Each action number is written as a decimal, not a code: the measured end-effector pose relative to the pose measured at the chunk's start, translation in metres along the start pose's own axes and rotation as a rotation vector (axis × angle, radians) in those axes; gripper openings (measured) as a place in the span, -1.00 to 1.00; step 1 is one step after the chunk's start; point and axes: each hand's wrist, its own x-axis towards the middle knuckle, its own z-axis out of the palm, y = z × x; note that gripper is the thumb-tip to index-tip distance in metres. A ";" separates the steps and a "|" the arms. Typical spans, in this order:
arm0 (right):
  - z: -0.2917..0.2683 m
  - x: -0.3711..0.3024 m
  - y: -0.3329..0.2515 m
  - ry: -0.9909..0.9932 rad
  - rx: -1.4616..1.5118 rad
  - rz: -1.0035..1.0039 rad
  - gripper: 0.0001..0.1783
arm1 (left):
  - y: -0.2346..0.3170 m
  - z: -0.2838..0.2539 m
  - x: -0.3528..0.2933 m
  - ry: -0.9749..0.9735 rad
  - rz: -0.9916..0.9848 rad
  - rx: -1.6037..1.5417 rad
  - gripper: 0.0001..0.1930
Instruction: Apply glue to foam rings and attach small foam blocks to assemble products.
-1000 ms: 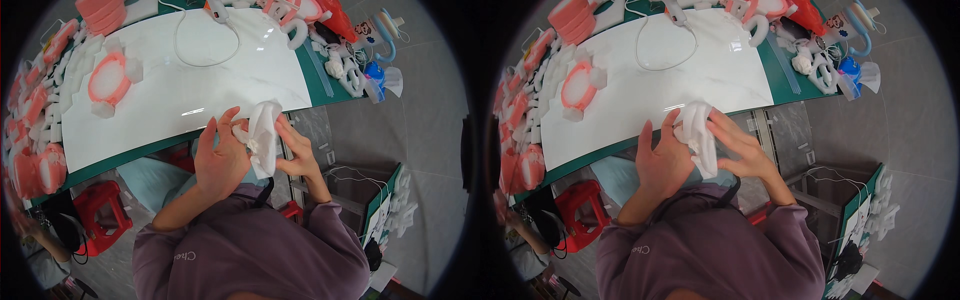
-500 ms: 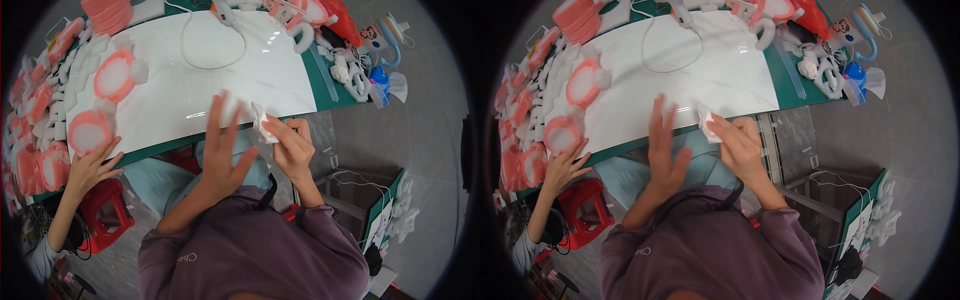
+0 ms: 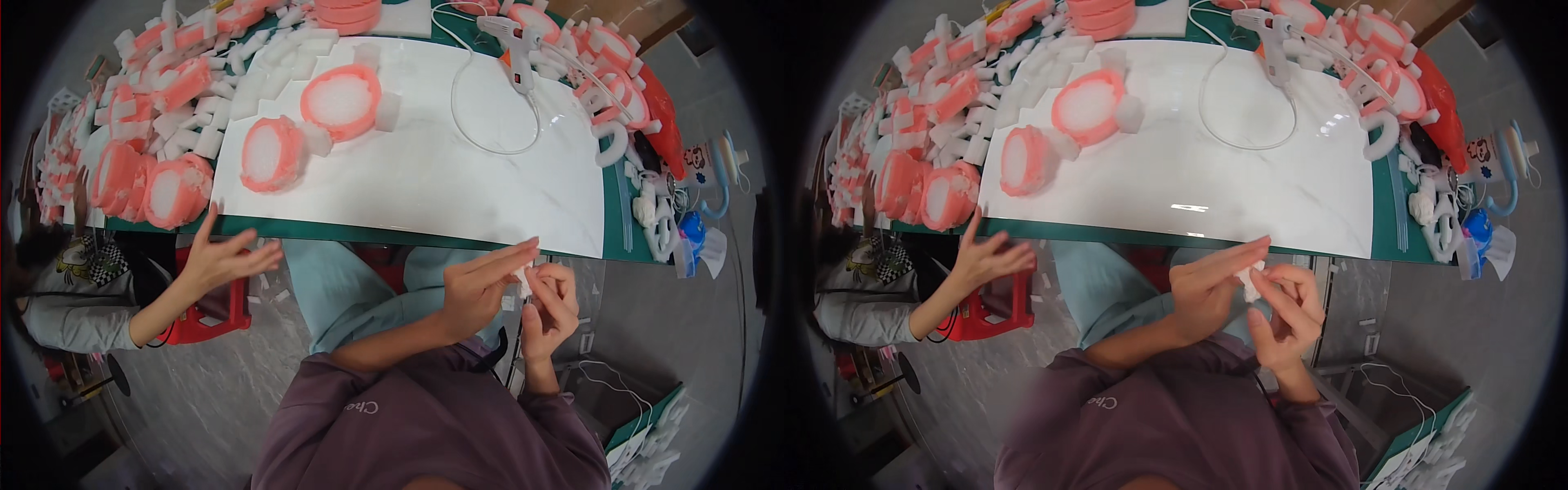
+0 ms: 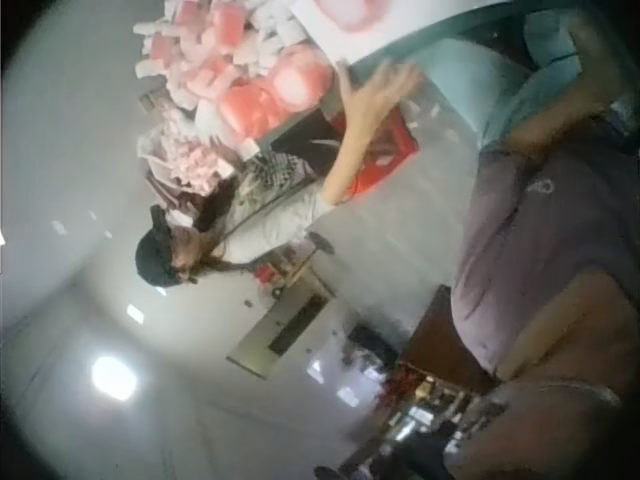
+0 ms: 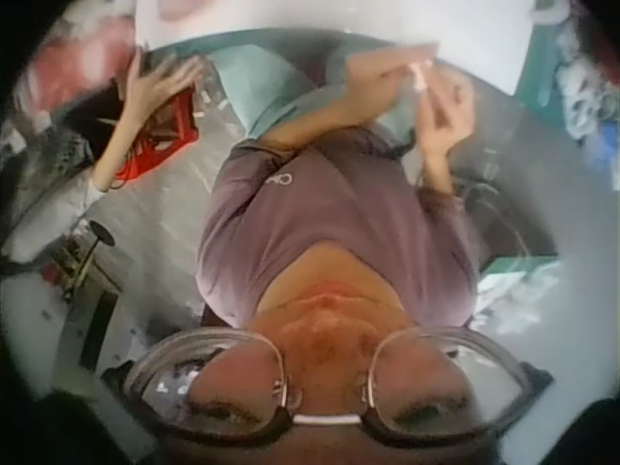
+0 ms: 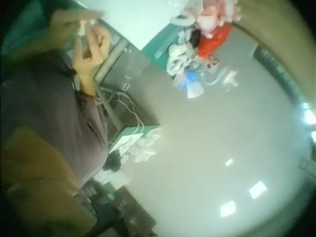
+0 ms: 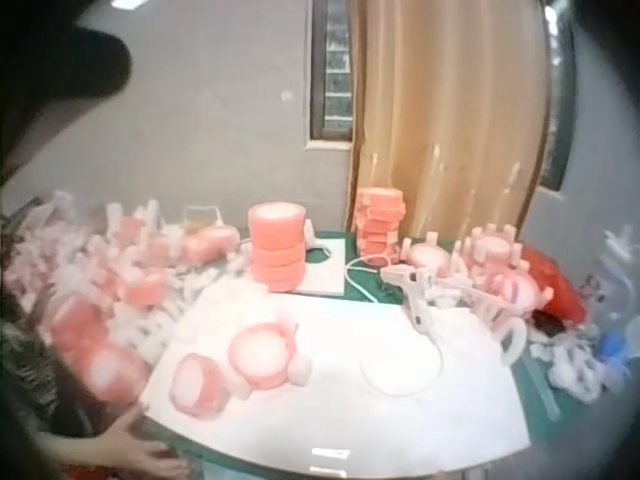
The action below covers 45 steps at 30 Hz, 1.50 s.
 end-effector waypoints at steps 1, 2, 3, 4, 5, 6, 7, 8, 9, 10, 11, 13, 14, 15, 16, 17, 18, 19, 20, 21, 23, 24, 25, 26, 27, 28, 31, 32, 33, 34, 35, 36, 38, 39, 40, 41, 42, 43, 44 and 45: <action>-0.002 -0.003 0.005 -0.024 -0.011 -0.017 -0.79 | -0.001 -0.001 0.000 -0.005 0.070 0.012 -0.67; -0.003 -0.007 0.009 -0.010 0.077 0.058 -0.78 | -0.005 -0.001 -0.001 -0.010 0.140 0.022 -0.66; -0.002 -0.010 0.012 0.005 0.166 0.134 -0.78 | -0.007 -0.001 -0.002 -0.016 0.209 0.033 -0.65; -0.002 -0.011 0.013 0.020 0.254 0.210 -0.76 | -0.007 -0.002 -0.003 -0.012 0.179 0.024 -0.63; 0.002 -0.008 0.011 0.052 0.346 0.240 -0.75 | -0.007 0.000 -0.005 -0.012 0.148 0.007 -0.62; 0.009 -0.003 0.008 0.084 0.438 0.269 -0.73 | -0.007 0.001 -0.007 -0.014 0.116 -0.010 -0.61; 0.014 0.000 0.006 0.117 0.530 0.298 -0.70 | -0.007 0.001 -0.007 -0.012 0.122 -0.027 -0.60; 0.016 0.001 0.006 0.105 0.527 0.303 -0.69 | -0.006 0.000 -0.007 -0.005 0.128 -0.044 -0.59; 0.017 0.001 0.006 0.094 0.523 0.308 -0.67 | -0.005 -0.001 -0.007 0.003 0.135 -0.060 -0.58; 0.018 0.001 0.007 0.082 0.520 0.313 -0.65 | -0.005 -0.002 -0.008 0.000 0.137 -0.079 -0.59; 0.019 0.001 0.009 0.083 0.491 0.286 -0.66 | -0.005 -0.003 -0.010 -0.005 0.138 -0.096 -0.59; 0.021 -0.001 0.014 0.083 0.435 0.233 -0.68 | -0.003 -0.003 -0.013 -0.023 0.108 -0.129 -0.60; 0.020 0.001 0.013 0.080 0.459 0.292 -0.69 | -0.001 -0.003 -0.016 -0.033 0.080 -0.145 -0.60; 0.019 0.004 0.012 0.078 0.482 0.350 -0.70 | 0.002 -0.004 -0.016 -0.043 0.051 -0.162 -0.59; 0.017 0.006 0.012 0.075 0.506 0.409 -0.71 | 0.003 -0.005 -0.016 -0.070 0.057 -0.027 -0.59; 0.014 0.006 0.014 0.066 0.537 0.437 -0.74 | 0.004 -0.007 -0.016 -0.098 0.062 0.110 -0.59; 0.010 0.005 0.018 0.057 0.568 0.466 -0.77 | 0.005 -0.009 -0.016 -0.124 0.066 0.247 -0.59; 0.007 0.005 0.022 0.048 0.599 0.495 -0.79 | 0.002 -0.011 -0.016 -0.159 0.087 0.223 -0.61; 0.005 0.004 0.026 0.020 0.669 0.496 -0.81 | -0.002 -0.013 -0.016 -0.195 0.108 0.203 -0.62; 0.004 0.003 0.030 -0.008 0.740 0.497 -0.83 | -0.006 -0.016 -0.015 -0.229 0.129 0.183 -0.64; 0.001 0.001 0.035 -0.065 0.890 0.593 -0.84 | -0.018 -0.023 -0.011 -0.250 0.323 0.354 -0.62; 0.000 0.001 0.037 -0.095 0.970 0.688 -0.84 | -0.020 -0.026 -0.009 -0.260 0.422 0.440 -0.61; -0.002 0.000 0.039 -0.127 1.048 0.784 -0.84 | -0.019 -0.027 -0.009 -0.279 0.397 0.437 -0.61; -0.004 -0.001 0.044 -0.143 1.027 0.809 -0.85 | -0.010 -0.028 -0.005 -0.297 0.372 0.435 -0.62; -0.007 -0.003 0.049 -0.160 1.004 0.835 -0.85 | -0.006 -0.028 -0.002 -0.314 0.347 0.434 -0.62; -0.008 -0.004 0.053 -0.178 0.981 0.859 -0.86 | -0.007 -0.029 -0.002 -0.296 0.326 0.399 -0.63; 0.008 -0.009 0.050 -0.046 0.927 0.880 -0.91 | -0.020 -0.032 -0.004 -0.252 0.285 0.344 -0.67; 0.011 -0.010 0.050 -0.031 0.843 0.835 -0.92 | -0.029 -0.032 -0.008 -0.234 0.265 0.369 -0.69; 0.013 -0.011 0.050 -0.028 0.777 0.787 -0.92 | -0.033 -0.035 -0.011 -0.212 0.245 0.413 -0.72; 0.013 -0.012 0.049 -0.024 0.713 0.737 -0.92 | -0.033 -0.033 -0.013 -0.150 0.327 0.397 -0.74; 0.013 -0.014 0.043 0.002 0.650 0.718 -0.90 | -0.034 -0.033 -0.015 -0.091 0.415 0.397 -0.76; 0.018 -0.015 0.037 0.025 0.621 0.686 -0.87 | -0.034 -0.032 -0.016 -0.074 0.454 0.412 -0.77; 0.014 -0.014 0.014 0.142 0.610 0.665 -0.83 | -0.026 -0.029 -0.013 -0.062 0.507 0.400 -0.78; 0.014 -0.014 0.014 0.091 0.622 0.636 -0.82 | -0.021 -0.025 -0.011 -0.060 0.521 0.374 -0.78; 0.014 -0.014 0.015 0.046 0.632 0.609 -0.81 | -0.017 -0.024 -0.009 -0.062 0.533 0.343 -0.77; 0.015 -0.014 0.016 0.007 0.640 0.584 -0.80 | -0.016 -0.030 -0.006 -0.087 0.575 0.374 -0.77; 0.018 -0.012 0.015 -0.001 0.706 0.628 -0.80 | -0.015 -0.042 -0.003 -0.116 0.615 0.402 -0.78; 0.014 -0.013 0.017 0.011 0.750 0.670 -0.80 | -0.016 -0.042 -0.002 -0.148 0.655 0.399 -0.78; 0.009 -0.013 0.016 0.051 0.788 0.712 -0.80 | -0.015 -0.040 0.001 -0.169 0.671 0.389 -0.78; 0.006 -0.011 0.018 0.005 0.798 0.677 -0.82 | -0.015 -0.041 0.005 -0.184 0.686 0.381 -0.78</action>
